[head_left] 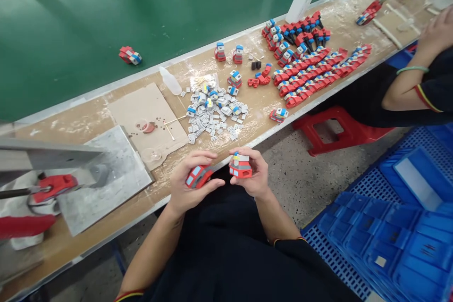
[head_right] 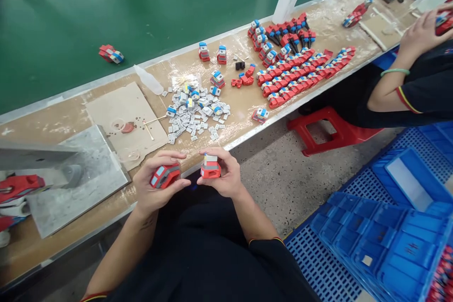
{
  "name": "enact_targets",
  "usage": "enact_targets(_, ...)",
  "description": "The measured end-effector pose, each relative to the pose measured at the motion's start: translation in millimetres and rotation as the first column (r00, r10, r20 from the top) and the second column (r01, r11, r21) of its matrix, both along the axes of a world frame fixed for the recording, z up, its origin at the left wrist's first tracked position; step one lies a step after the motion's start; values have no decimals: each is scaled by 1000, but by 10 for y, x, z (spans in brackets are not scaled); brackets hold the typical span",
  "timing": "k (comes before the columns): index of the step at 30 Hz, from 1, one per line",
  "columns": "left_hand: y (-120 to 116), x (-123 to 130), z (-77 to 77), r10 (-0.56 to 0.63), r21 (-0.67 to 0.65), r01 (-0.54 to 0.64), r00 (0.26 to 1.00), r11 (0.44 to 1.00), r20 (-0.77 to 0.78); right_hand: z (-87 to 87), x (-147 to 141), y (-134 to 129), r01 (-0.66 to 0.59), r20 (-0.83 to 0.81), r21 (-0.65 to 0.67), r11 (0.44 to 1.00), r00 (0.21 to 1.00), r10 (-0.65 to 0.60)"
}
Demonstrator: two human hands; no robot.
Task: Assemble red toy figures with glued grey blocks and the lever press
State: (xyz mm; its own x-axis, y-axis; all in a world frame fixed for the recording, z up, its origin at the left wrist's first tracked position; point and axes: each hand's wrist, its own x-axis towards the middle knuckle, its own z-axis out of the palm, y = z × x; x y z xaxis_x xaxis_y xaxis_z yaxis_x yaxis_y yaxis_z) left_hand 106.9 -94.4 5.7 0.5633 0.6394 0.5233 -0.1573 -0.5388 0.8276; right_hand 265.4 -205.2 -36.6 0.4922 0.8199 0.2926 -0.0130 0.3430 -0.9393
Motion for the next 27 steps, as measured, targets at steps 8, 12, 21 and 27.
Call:
enact_targets(8, 19, -146, -206, 138, -89, -147, 985, 985, -102, -47, 92, -5, 36, -119, 49, 998, 992, -29)
enact_targets(12, 18, -194, -233, 156, -68, -166, 979, 984, -132, -45, 100, 7, 38, -187, 76, 996, 982, -24)
enact_targets(21, 36, -333, -411, 189, -98, -214, 957, 972, -220, 49, 138, 36, 17, -227, 240, 971, 973, 38)
enact_targets(27, 35, -412, -493, 204, -109, -251, 924, 962, -323, 60, 369, 0, 118, -91, 132, 984, 990, -107)
